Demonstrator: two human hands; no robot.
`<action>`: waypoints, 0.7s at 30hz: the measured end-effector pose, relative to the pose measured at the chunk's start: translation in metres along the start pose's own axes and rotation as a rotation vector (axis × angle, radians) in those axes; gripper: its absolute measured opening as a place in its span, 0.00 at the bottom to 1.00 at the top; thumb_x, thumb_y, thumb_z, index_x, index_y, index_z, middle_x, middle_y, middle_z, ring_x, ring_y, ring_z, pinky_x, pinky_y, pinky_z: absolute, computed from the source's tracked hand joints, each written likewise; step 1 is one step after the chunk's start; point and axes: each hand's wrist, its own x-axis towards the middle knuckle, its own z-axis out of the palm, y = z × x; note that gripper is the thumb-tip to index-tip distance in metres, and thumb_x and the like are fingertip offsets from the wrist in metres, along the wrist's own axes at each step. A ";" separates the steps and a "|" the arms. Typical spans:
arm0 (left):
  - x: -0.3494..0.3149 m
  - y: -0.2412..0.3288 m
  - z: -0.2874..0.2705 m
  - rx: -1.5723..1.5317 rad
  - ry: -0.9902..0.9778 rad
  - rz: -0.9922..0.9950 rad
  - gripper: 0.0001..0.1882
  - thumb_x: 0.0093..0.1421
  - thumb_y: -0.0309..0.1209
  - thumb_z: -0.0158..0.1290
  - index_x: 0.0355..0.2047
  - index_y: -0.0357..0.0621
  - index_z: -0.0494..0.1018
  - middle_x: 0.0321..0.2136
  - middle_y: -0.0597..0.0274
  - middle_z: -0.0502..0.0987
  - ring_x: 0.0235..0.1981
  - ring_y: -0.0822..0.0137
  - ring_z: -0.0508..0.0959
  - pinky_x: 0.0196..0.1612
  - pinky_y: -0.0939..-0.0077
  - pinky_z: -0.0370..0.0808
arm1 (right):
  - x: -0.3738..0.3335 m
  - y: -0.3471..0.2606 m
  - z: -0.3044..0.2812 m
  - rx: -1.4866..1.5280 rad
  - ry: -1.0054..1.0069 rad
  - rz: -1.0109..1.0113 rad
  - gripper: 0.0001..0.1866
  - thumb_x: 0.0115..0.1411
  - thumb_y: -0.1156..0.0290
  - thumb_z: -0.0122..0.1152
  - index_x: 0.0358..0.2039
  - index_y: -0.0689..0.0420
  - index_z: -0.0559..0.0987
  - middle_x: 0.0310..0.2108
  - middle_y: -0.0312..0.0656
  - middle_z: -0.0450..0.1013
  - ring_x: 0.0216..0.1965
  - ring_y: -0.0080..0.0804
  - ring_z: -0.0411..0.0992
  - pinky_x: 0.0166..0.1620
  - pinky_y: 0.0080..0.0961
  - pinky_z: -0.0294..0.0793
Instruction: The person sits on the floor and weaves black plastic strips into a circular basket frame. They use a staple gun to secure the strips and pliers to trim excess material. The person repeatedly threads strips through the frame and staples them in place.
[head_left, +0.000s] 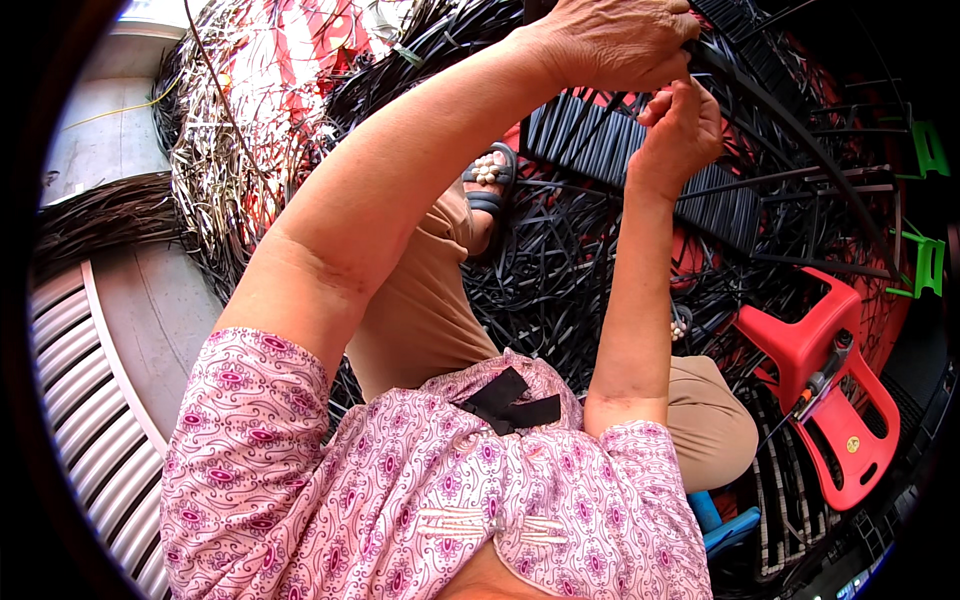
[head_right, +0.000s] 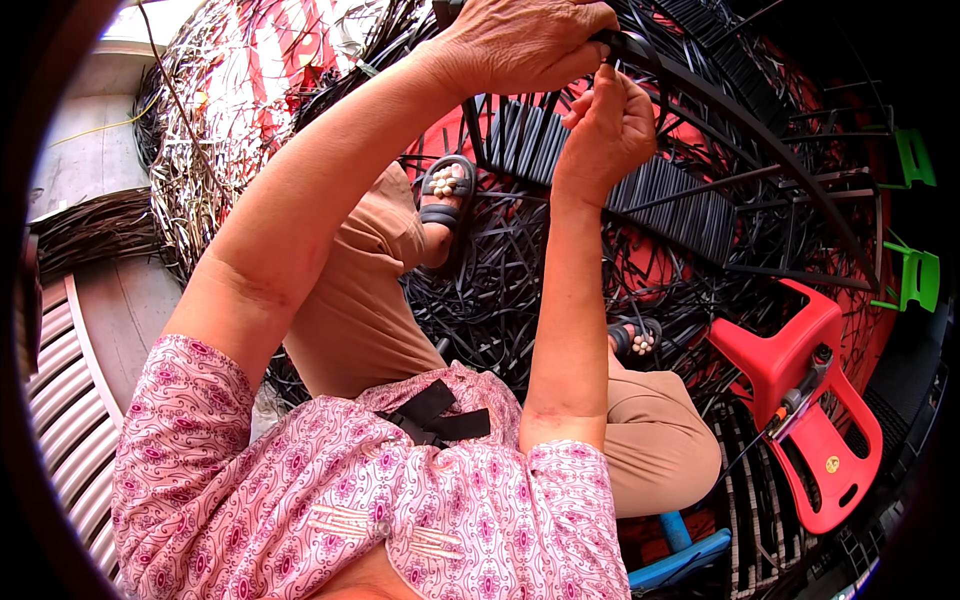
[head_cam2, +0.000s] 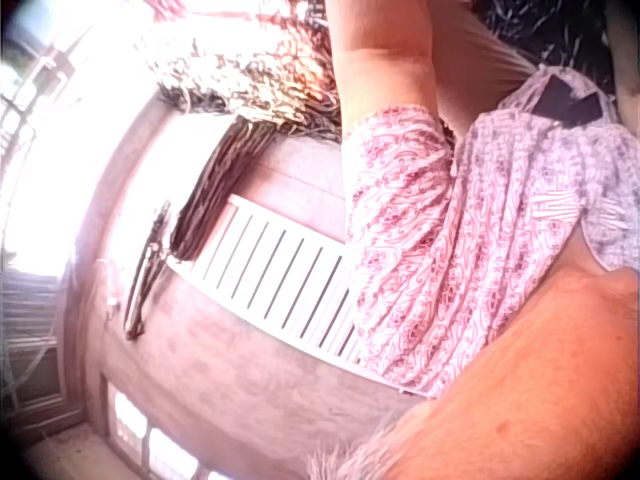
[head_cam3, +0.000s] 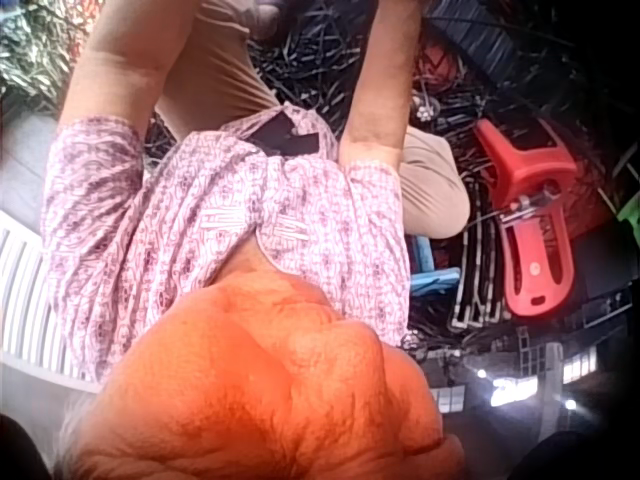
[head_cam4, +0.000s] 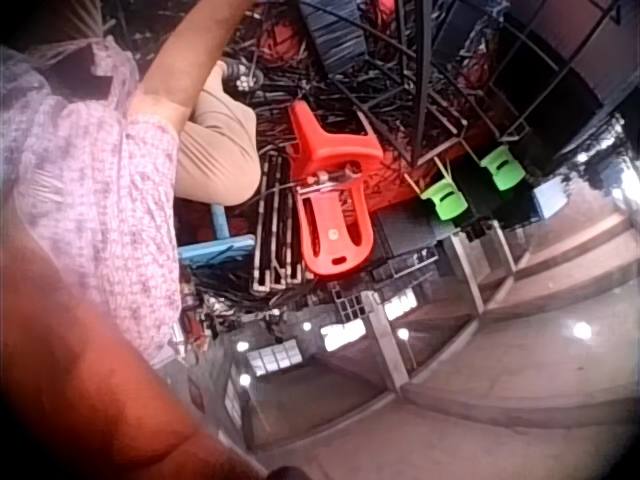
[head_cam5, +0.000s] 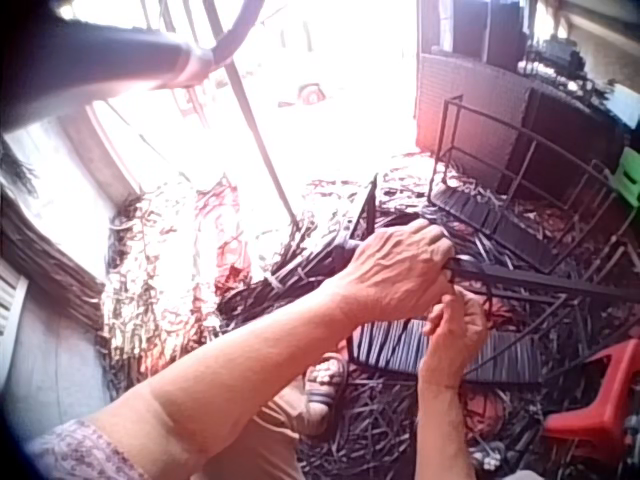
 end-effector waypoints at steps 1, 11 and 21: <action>0.000 0.000 0.000 -0.001 -0.001 0.003 0.11 0.52 0.36 0.51 0.30 0.40 0.69 0.28 0.54 0.71 0.34 0.54 0.75 0.35 0.59 0.72 | 0.000 0.001 0.000 -0.001 0.001 0.007 0.10 0.62 0.70 0.62 0.26 0.61 0.76 0.13 0.32 0.68 0.12 0.15 0.61 0.18 0.15 0.62; 0.000 -0.001 0.001 0.004 -0.004 0.018 0.11 0.53 0.36 0.52 0.29 0.40 0.69 0.28 0.55 0.71 0.34 0.55 0.74 0.35 0.60 0.72 | -0.001 0.002 0.001 0.058 0.007 0.053 0.09 0.61 0.71 0.61 0.26 0.61 0.76 0.13 0.32 0.68 0.12 0.15 0.61 0.18 0.14 0.62; 0.000 0.003 0.002 0.017 -0.003 -0.013 0.11 0.53 0.37 0.52 0.28 0.41 0.70 0.28 0.55 0.71 0.34 0.55 0.75 0.36 0.60 0.72 | -0.001 -0.002 -0.002 0.044 0.014 0.060 0.08 0.60 0.72 0.63 0.26 0.60 0.76 0.14 0.32 0.68 0.12 0.15 0.61 0.17 0.14 0.61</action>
